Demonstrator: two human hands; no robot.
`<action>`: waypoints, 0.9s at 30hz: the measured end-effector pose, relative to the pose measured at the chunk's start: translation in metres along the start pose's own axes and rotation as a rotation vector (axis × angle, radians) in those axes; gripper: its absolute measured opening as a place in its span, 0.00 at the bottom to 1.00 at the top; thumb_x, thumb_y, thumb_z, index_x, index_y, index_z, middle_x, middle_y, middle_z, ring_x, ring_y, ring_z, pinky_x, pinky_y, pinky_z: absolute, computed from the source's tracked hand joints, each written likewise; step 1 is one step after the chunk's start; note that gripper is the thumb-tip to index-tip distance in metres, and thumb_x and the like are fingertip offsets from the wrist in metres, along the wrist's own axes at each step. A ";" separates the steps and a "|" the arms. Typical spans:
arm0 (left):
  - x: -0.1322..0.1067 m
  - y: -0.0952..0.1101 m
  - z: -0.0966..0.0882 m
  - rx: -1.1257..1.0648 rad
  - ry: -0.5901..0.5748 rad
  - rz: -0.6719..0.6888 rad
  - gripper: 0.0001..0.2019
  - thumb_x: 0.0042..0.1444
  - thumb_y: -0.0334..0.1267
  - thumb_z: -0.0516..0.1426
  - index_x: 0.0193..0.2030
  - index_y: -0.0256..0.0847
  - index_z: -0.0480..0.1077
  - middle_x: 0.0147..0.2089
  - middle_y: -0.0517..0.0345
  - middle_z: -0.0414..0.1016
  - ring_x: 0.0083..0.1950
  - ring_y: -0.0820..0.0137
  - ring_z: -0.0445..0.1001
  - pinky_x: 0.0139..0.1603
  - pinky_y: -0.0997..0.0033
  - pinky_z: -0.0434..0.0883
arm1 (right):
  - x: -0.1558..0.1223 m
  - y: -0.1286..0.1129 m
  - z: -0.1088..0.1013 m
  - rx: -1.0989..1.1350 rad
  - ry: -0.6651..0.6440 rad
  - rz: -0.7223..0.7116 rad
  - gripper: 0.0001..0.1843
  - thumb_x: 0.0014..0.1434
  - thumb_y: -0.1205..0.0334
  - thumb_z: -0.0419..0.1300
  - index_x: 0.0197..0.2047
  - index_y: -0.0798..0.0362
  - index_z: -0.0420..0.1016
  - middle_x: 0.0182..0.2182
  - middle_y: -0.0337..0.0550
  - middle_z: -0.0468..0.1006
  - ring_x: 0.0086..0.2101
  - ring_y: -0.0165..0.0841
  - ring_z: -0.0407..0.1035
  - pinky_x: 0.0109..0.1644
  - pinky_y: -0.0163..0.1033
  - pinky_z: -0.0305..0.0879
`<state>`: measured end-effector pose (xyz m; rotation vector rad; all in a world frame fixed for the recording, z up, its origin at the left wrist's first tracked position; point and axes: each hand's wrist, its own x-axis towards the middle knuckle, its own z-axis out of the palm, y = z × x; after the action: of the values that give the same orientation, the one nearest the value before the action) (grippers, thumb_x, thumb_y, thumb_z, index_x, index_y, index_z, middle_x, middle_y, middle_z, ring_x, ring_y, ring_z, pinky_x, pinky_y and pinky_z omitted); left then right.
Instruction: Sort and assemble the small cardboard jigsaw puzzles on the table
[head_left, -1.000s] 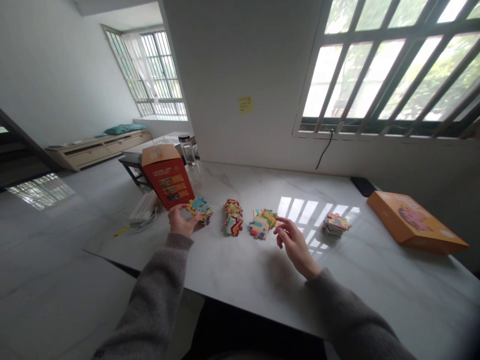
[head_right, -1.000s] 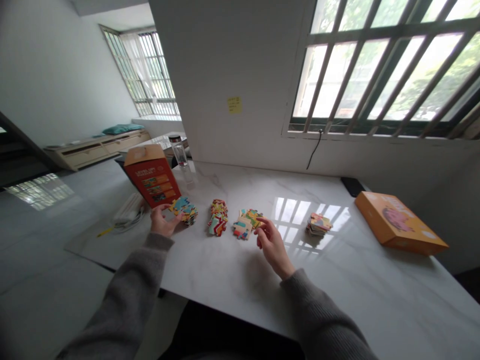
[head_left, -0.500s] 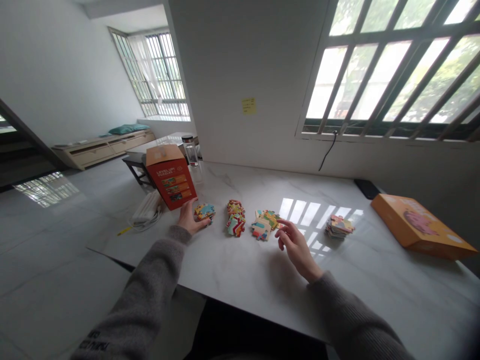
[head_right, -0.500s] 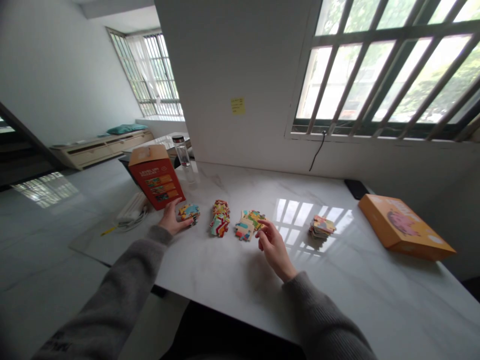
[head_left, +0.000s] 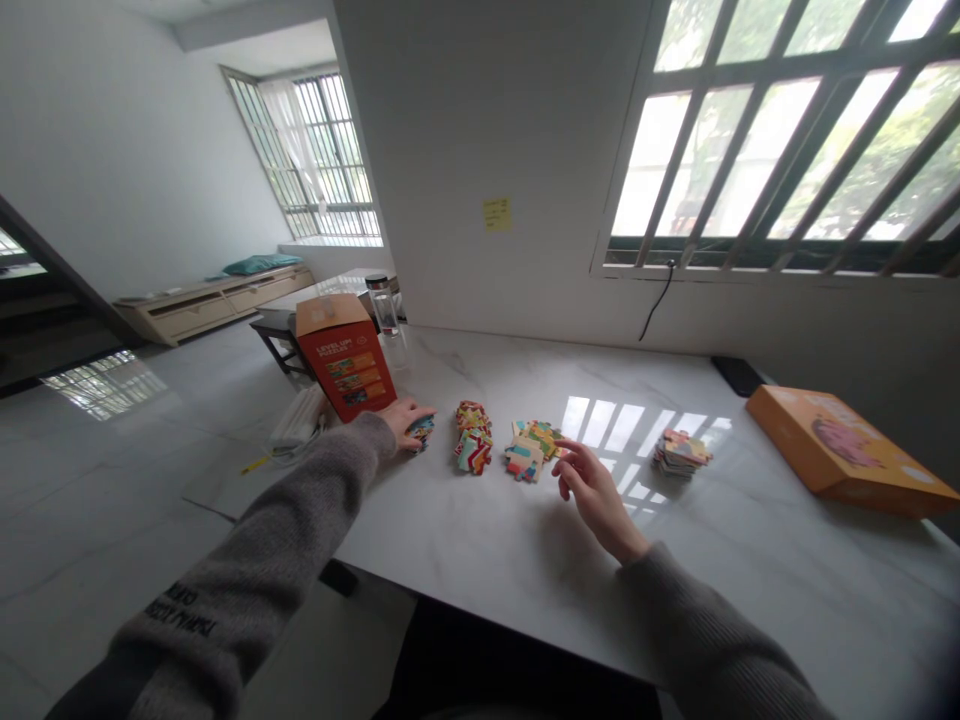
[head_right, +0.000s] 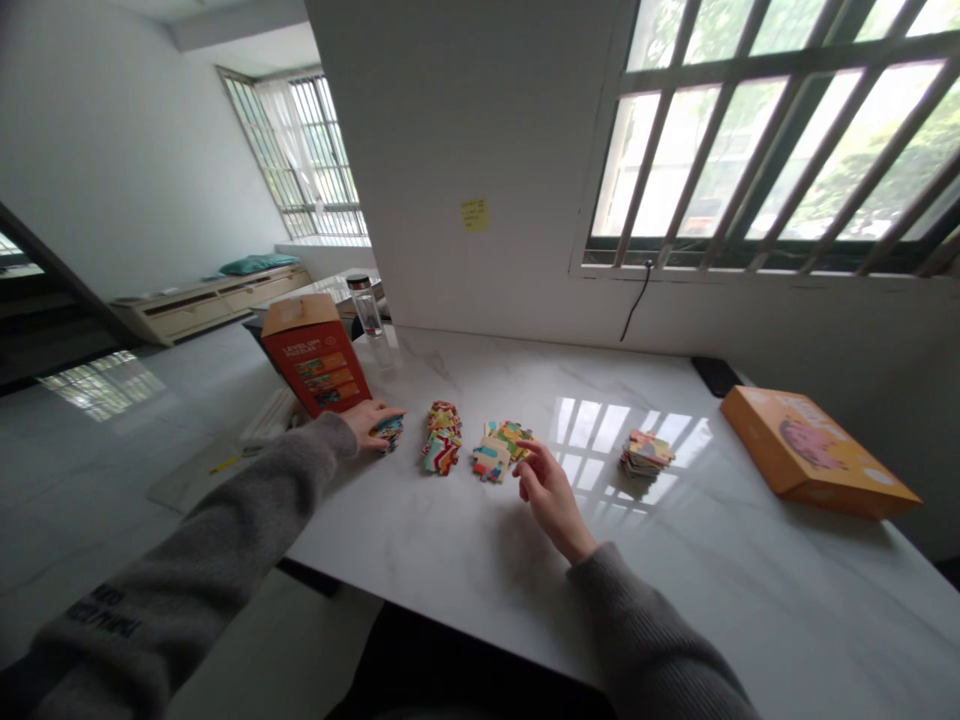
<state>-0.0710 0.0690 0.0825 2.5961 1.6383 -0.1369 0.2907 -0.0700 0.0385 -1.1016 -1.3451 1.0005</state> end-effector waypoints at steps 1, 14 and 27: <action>-0.001 0.001 0.000 0.004 0.000 -0.006 0.37 0.49 0.45 0.64 0.68 0.49 0.62 0.58 0.46 0.66 0.58 0.54 0.69 0.59 0.61 0.66 | 0.000 0.001 0.000 -0.006 -0.007 -0.004 0.18 0.63 0.54 0.55 0.53 0.51 0.67 0.30 0.37 0.71 0.23 0.27 0.62 0.26 0.36 0.61; 0.001 0.008 -0.001 -0.055 0.016 -0.045 0.33 0.57 0.51 0.58 0.68 0.49 0.60 0.56 0.49 0.70 0.53 0.59 0.73 0.54 0.65 0.69 | 0.015 0.040 0.007 -0.706 -0.048 -0.371 0.18 0.63 0.61 0.55 0.56 0.50 0.70 0.43 0.50 0.72 0.46 0.43 0.69 0.52 0.50 0.69; -0.010 0.134 0.014 -0.306 0.480 0.343 0.20 0.59 0.42 0.56 0.58 0.43 0.69 0.54 0.49 0.73 0.57 0.56 0.68 0.60 0.55 0.63 | 0.023 0.037 0.012 -0.571 0.076 -0.228 0.11 0.58 0.55 0.63 0.40 0.49 0.68 0.36 0.43 0.72 0.38 0.39 0.68 0.44 0.47 0.68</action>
<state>0.0446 0.0009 0.0713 2.7348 1.1516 0.7428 0.2817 -0.0391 0.0072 -1.3454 -1.7015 0.4057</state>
